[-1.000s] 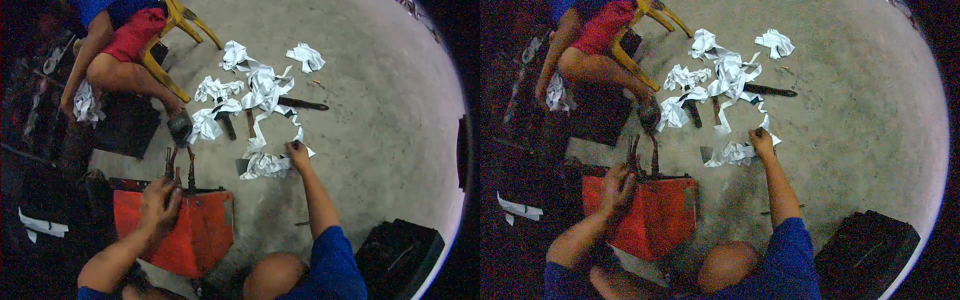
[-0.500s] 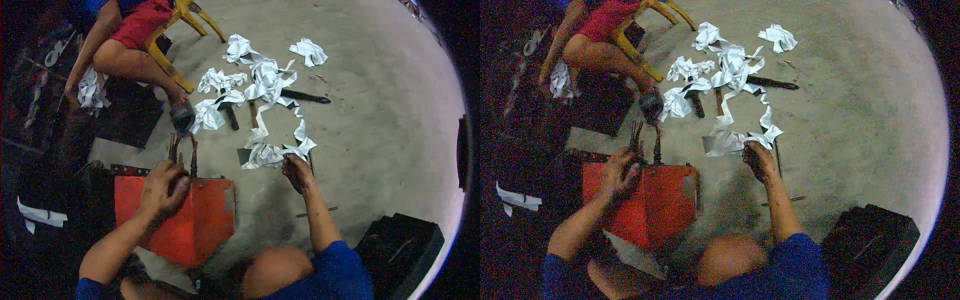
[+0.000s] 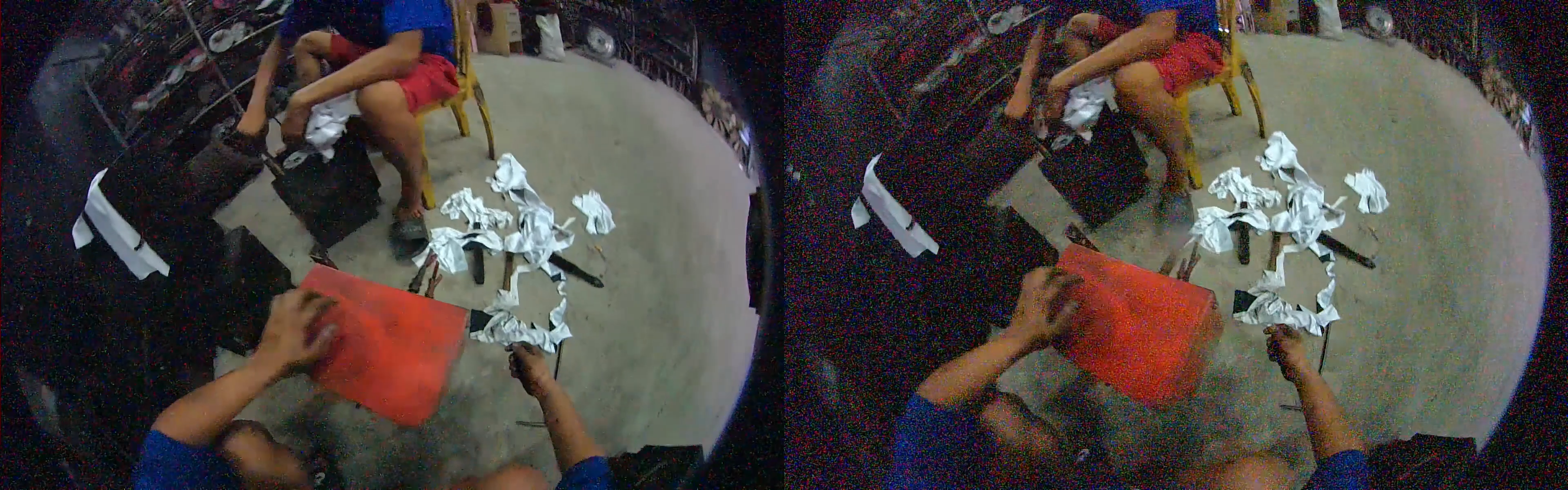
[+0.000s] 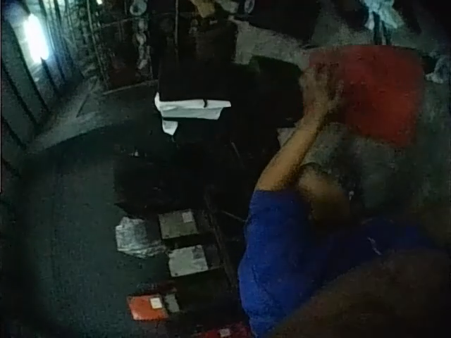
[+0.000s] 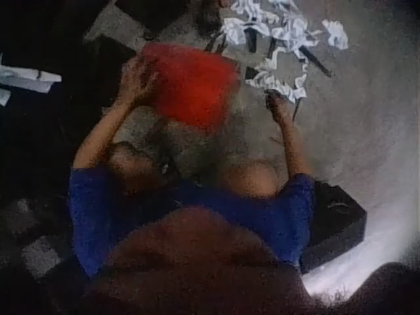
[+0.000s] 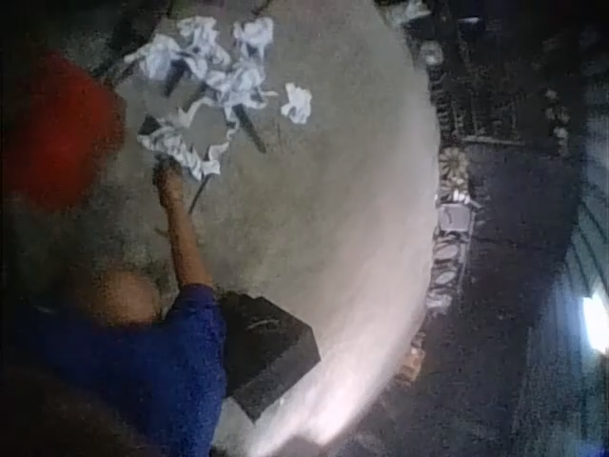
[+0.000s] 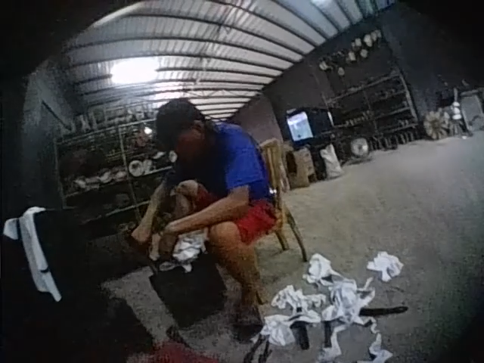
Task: Repairing and cleaning internal components of an electronic equipment box.
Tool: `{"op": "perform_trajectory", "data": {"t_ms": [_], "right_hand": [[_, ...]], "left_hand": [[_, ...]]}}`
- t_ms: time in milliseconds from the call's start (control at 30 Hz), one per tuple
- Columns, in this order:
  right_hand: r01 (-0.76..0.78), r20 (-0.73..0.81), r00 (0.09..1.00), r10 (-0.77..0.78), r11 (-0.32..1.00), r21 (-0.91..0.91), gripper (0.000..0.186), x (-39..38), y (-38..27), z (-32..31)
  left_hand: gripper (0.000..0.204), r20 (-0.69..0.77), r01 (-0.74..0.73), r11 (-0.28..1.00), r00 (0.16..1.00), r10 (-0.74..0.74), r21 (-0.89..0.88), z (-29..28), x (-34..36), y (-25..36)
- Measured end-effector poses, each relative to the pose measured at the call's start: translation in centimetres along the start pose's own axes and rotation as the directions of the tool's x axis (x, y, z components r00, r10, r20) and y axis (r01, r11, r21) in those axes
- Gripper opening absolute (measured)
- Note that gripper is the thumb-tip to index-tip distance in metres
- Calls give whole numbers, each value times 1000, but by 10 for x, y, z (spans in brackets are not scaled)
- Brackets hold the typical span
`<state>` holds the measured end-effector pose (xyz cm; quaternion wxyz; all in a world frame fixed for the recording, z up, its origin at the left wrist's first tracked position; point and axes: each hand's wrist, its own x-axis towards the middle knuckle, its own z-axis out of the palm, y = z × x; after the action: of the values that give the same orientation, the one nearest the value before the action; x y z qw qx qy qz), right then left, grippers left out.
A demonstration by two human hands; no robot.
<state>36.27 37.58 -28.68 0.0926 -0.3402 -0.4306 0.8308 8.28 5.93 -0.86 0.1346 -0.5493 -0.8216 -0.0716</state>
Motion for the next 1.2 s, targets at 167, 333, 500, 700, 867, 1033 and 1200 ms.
{"op": "perform_trajectory", "data": {"t_ms": [167,333,500,700,867,1033,1200], "right_hand": [[28,84,996,-13,982,-185,19,14,-53,55],[29,13,1000,-27,878,-477,24,41,-102,120],[247,77,969,-236,950,-190,21,102,-54,129],[235,57,971,-232,970,-61,24,101,-35,145],[300,-19,954,-299,949,98,27,77,-31,172],[339,-65,940,-334,903,265,30,49,9,230],[334,-521,790,-324,939,-76,27,40,24,187]], "left_hand": [[39,-249,412,910,878,-409,-42,2,-59,-98],[29,82,388,263,679,-729,-883,5,-59,-104],[26,-96,241,278,572,-814,-930,35,-63,-104],[21,-265,266,502,603,-753,-823,39,-48,-128],[24,-199,277,417,574,-794,-866,44,-23,-149],[31,-423,365,666,555,-716,-650,50,-8,-202],[46,-30,603,779,787,-616,-171,48,-15,-221]]}}
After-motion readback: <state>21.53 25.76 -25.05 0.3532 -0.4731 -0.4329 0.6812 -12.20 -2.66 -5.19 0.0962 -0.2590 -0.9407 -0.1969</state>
